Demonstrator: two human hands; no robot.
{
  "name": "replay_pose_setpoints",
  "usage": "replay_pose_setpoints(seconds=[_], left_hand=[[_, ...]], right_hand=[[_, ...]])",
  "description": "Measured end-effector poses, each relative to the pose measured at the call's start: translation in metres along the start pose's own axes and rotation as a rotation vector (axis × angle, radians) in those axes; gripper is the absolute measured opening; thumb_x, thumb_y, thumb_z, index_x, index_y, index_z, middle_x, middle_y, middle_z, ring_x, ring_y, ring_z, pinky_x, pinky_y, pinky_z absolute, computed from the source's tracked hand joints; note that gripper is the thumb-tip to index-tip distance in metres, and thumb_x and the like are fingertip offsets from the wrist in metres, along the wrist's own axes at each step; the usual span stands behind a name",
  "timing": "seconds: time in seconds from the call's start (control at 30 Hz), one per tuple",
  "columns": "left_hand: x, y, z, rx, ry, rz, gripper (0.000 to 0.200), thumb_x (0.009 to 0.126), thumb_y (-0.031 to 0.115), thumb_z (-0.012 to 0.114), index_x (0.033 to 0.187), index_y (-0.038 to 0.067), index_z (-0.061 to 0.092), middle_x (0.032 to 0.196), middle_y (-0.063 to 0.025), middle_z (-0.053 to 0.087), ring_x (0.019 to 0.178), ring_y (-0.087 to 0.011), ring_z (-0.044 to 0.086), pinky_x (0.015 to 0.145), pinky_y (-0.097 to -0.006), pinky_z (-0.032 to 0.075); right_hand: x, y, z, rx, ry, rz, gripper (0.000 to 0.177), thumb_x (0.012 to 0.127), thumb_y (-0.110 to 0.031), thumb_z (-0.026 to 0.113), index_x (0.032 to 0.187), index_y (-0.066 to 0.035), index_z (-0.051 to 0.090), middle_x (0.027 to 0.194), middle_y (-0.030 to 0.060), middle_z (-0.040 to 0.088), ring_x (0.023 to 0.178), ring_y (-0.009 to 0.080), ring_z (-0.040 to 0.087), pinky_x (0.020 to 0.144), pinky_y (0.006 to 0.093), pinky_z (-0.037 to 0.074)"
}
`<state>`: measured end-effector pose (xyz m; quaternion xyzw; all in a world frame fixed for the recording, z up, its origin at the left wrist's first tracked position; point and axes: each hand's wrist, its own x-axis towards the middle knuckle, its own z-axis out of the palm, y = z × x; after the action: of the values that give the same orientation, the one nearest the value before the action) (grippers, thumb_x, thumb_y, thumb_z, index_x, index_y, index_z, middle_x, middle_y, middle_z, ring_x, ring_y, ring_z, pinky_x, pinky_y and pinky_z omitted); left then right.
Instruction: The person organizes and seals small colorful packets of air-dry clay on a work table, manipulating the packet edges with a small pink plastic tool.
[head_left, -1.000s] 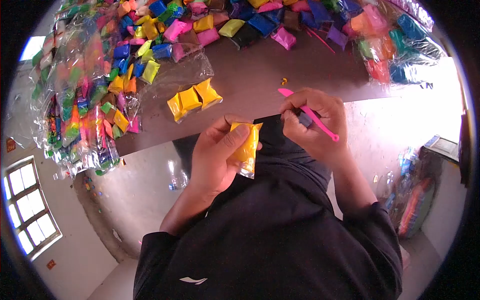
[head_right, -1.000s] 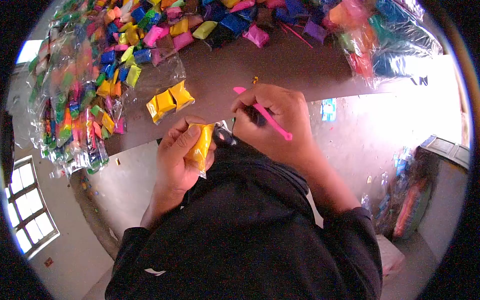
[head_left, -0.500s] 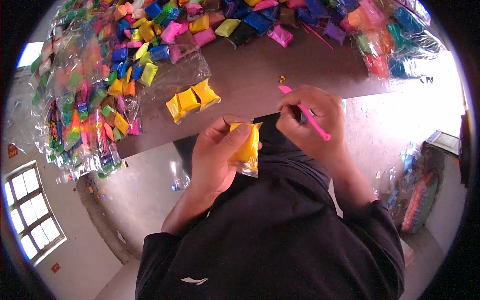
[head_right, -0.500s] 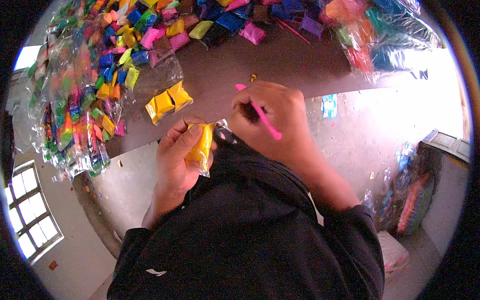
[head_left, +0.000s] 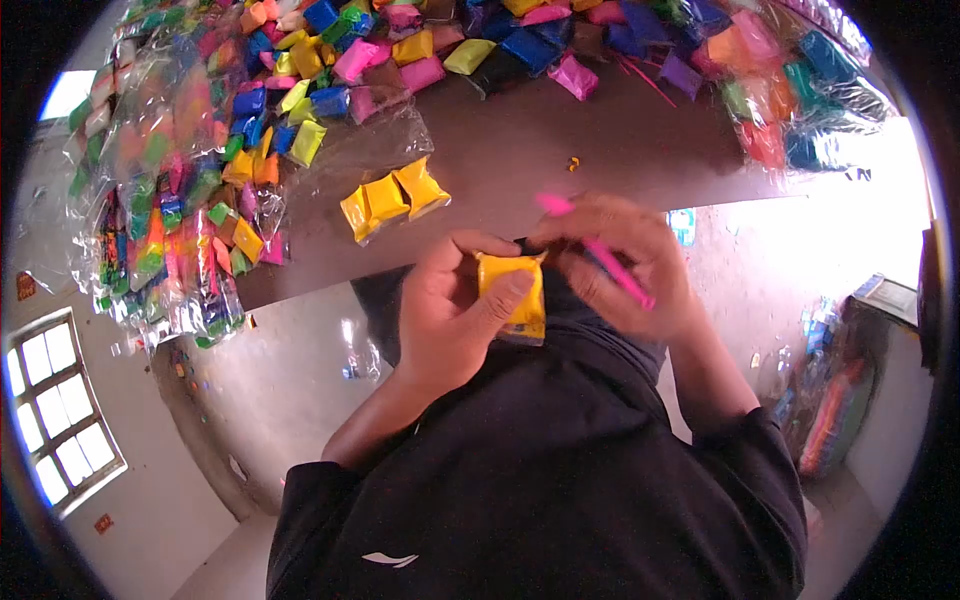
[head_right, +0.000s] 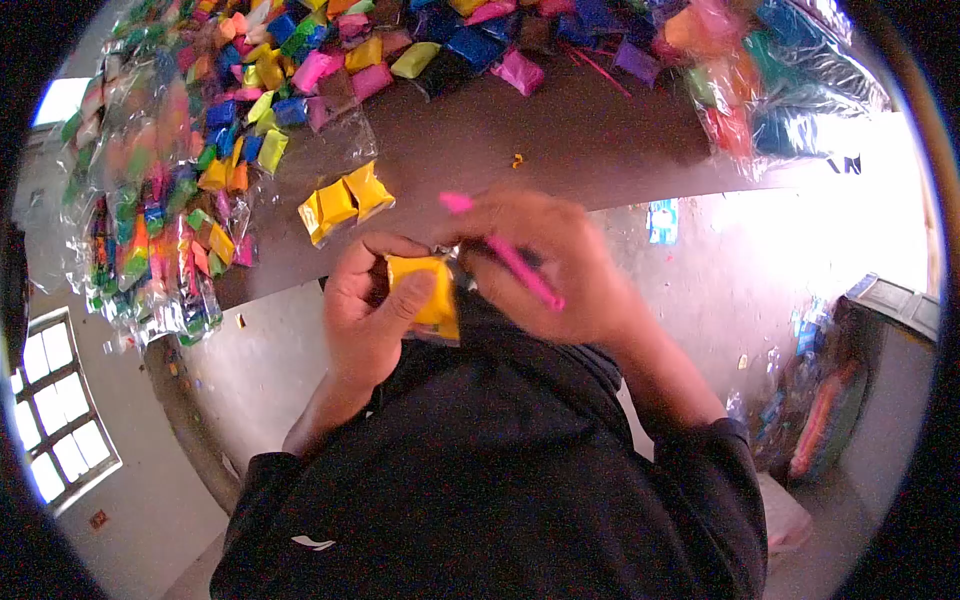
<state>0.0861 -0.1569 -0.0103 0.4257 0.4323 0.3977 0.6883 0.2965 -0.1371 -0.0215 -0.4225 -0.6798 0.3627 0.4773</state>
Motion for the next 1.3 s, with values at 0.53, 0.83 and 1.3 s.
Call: replay_pose_setpoints(seconds=[0.53,0.83,1.3], left_hand=[[0.005,-0.014,-0.025,-0.151,-0.261,0.199,0.026,0.1,0.01,0.063,0.124,-0.001,0.061,0.114,-0.0071,0.064,0.106,-0.013,0.063,0.095,-0.0269,0.05],[0.005,-0.006,-0.02,0.056,-0.175,0.337,0.024,0.095,0.005,0.069,0.115,-0.006,0.064,0.109,-0.0106,0.064,0.093,-0.0144,0.065,0.083,-0.0264,0.055],[-0.014,-0.021,0.003,0.182,0.122,0.313,0.026,0.092,-0.002,0.07,0.117,-0.005,0.061,0.109,-0.0123,0.068,0.094,-0.0152,0.069,0.085,-0.0271,0.057]], right_hand=[[-0.013,-0.002,0.003,0.157,-0.035,0.022,0.006,0.088,-0.004,0.07,0.091,0.001,0.072,0.085,0.0131,0.072,0.075,0.022,0.069,0.068,0.0308,0.052],[-0.012,-0.011,0.008,0.053,0.019,0.084,0.006,0.087,0.0,0.067,0.091,0.002,0.071,0.082,0.0124,0.071,0.075,0.0229,0.07,0.069,0.0302,0.052],[-0.009,0.004,0.021,-0.122,0.255,0.147,0.008,0.084,0.0,0.068,0.092,-0.002,0.069,0.081,0.0178,0.068,0.073,0.0314,0.07,0.067,0.0346,0.053]])
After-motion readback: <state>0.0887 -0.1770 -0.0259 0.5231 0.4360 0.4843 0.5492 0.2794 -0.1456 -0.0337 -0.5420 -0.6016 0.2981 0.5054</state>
